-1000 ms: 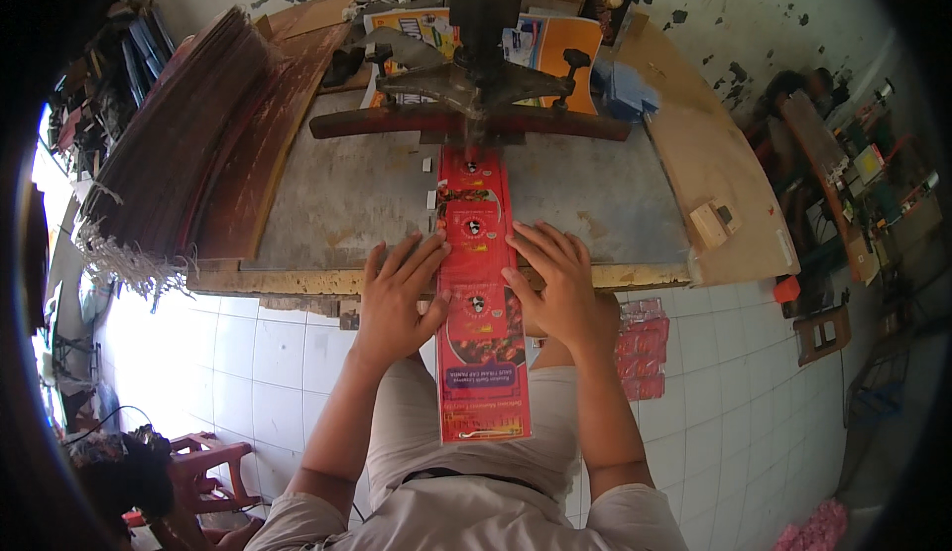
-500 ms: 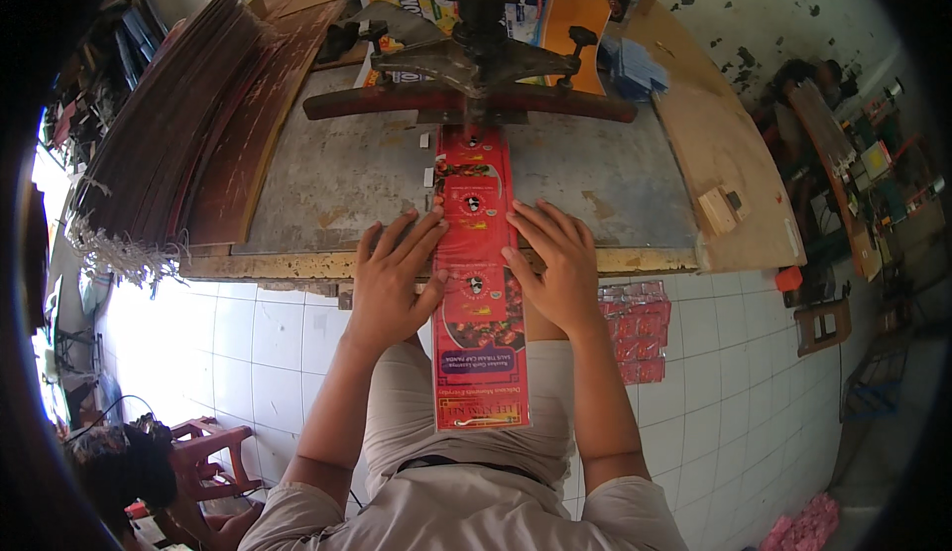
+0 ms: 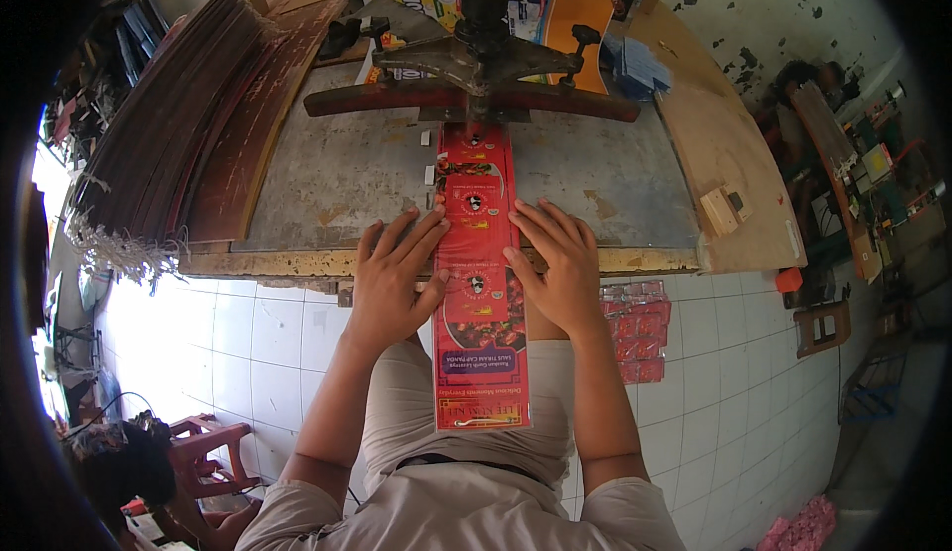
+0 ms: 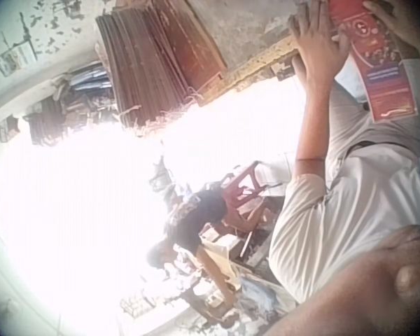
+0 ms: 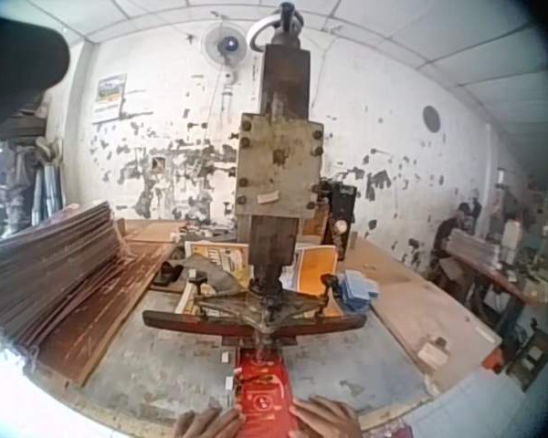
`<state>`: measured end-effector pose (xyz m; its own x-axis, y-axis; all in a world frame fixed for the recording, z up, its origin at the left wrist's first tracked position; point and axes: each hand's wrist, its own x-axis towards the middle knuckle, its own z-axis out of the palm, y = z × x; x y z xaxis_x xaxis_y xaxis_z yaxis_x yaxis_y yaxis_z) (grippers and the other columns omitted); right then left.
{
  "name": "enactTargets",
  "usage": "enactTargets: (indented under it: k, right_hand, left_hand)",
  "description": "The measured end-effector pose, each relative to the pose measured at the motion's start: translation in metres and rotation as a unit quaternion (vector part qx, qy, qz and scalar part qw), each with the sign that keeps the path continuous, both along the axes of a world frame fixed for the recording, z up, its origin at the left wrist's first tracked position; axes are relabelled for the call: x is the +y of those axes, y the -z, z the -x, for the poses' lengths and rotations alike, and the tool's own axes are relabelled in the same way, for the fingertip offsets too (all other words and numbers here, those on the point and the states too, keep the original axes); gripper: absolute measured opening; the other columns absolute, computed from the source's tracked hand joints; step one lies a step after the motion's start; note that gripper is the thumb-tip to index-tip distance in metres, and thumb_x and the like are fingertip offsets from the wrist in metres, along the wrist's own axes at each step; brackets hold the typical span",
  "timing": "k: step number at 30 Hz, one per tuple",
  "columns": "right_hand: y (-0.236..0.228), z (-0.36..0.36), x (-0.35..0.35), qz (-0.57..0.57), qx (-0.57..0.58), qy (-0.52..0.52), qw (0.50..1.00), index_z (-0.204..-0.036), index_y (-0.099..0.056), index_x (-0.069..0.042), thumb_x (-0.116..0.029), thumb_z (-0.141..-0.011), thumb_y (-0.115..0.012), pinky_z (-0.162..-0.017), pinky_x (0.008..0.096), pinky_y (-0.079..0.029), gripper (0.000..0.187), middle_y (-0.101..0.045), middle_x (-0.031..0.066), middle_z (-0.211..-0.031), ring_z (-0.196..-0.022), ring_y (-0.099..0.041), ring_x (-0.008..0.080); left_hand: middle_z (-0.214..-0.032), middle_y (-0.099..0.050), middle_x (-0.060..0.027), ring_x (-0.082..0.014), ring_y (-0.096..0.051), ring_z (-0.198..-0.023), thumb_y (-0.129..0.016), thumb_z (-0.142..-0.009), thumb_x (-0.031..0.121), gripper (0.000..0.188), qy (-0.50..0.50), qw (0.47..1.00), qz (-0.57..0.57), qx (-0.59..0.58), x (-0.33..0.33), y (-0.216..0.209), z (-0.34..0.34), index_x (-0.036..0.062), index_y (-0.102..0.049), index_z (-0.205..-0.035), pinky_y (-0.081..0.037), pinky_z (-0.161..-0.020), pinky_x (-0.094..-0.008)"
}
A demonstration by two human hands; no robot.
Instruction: The person places a paper packet onto a stamping machine and presses a wooden block onto it. The person repeats this for multiple packets, handling them one at a time and moving them across the workspace.
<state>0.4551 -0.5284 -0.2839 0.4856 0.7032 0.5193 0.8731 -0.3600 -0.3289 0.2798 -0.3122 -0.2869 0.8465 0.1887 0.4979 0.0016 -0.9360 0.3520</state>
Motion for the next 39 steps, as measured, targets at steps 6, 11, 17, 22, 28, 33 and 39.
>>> enactTargets:
  k: [6, 11, 17, 22, 28, 33, 39]
  right_hand:
    - [0.002, -0.001, 0.0, -0.002, 0.005, -0.003, 1.0, -0.145, -0.078, -0.01, -0.035, -0.107, -0.078, -0.126, 0.0515, -0.04, 0.045, -0.072, 0.0046, -0.157, -0.153, -0.058, 0.0309]
    - [0.0, 0.0, 0.0, 0.001, 0.006, 0.001, 1.0, -0.145, -0.078, -0.01, -0.036, -0.107, -0.077, -0.126, 0.0519, -0.04, 0.045, -0.072, 0.005, -0.158, -0.153, -0.058, 0.0309]
    - [0.001, -0.001, -0.001, 0.002, 0.007, 0.001, 1.0, -0.145, -0.077, -0.01, -0.035, -0.107, -0.077, -0.126, 0.0516, -0.04, 0.045, -0.071, 0.0049, -0.158, -0.153, -0.058, 0.0308]
    - [0.0, -0.001, -0.001, 0.002, 0.011, -0.001, 1.0, -0.145, -0.077, -0.011, -0.035, -0.107, -0.077, -0.127, 0.051, -0.039, 0.046, -0.071, 0.0043, -0.159, -0.153, -0.058, 0.0305]
    - [-0.003, -0.001, -0.007, -0.013, 0.046, 0.003, 0.999, -0.146, -0.077, -0.01, -0.032, -0.107, -0.077, -0.128, 0.0511, -0.041, 0.045, -0.071, 0.0076, -0.158, -0.153, -0.059, 0.0318]
    - [-0.004, -0.076, -0.076, -0.063, 0.061, 0.187, 0.978, -0.148, -0.074, -0.009, -0.031, -0.109, -0.075, -0.13, 0.0496, -0.042, 0.044, -0.069, 0.0181, -0.156, -0.151, -0.06, 0.0384]
    - [-0.025, -0.175, -0.191, 0.06, -0.096, 0.347, 0.931, -0.155, -0.067, -0.008, -0.022, -0.11, -0.073, -0.119, 0.0528, -0.049, 0.047, -0.069, 0.022, -0.146, -0.14, -0.062, 0.0448]
  left_hand:
    - [-0.167, -0.063, -0.0048, -0.0366, -0.054, -0.155, -0.071, -0.101, 0.03, 0.06, -0.001, 1.0, 0.004, -0.002, 0.0, 0.0, 0.0, 0.0102, -0.065, -0.157, -0.033, -0.129, -0.0623]
    - [-0.167, -0.063, -0.0048, -0.0368, -0.054, -0.155, -0.071, -0.101, 0.031, 0.06, 0.001, 1.0, 0.004, -0.006, 0.0, -0.001, 0.0, 0.0101, -0.066, -0.157, -0.034, -0.129, -0.0627]
    - [-0.168, -0.063, -0.0046, -0.0368, -0.054, -0.155, -0.072, -0.101, 0.032, 0.06, -0.001, 1.0, -0.003, -0.007, -0.001, 0.001, 0.0, 0.0098, -0.066, -0.157, -0.035, -0.128, -0.0625]
    - [-0.168, -0.063, -0.0044, -0.0367, -0.054, -0.155, -0.072, -0.101, 0.032, 0.06, -0.002, 1.0, -0.006, -0.007, -0.001, 0.001, 0.0, 0.0096, -0.066, -0.157, -0.035, -0.128, -0.0621]
    - [-0.169, -0.062, -0.0044, -0.0357, -0.053, -0.156, -0.072, -0.101, 0.031, 0.06, 0.0, 1.0, -0.006, -0.001, -0.001, 0.0, 0.0, 0.0096, -0.065, -0.157, -0.035, -0.128, -0.0615]
    - [-0.17, -0.061, -0.0049, -0.0356, -0.052, -0.157, -0.071, -0.102, 0.03, 0.06, 0.001, 1.0, -0.009, 0.006, 0.001, 0.0, 0.002, 0.0091, -0.065, -0.157, -0.035, -0.128, -0.0606]
    - [-0.17, -0.061, -0.005, -0.0349, -0.053, -0.156, -0.071, -0.102, 0.03, 0.059, 0.002, 1.0, -0.008, -0.001, -0.001, 0.0, 0.0, 0.009, -0.065, -0.157, -0.035, -0.128, -0.0599]
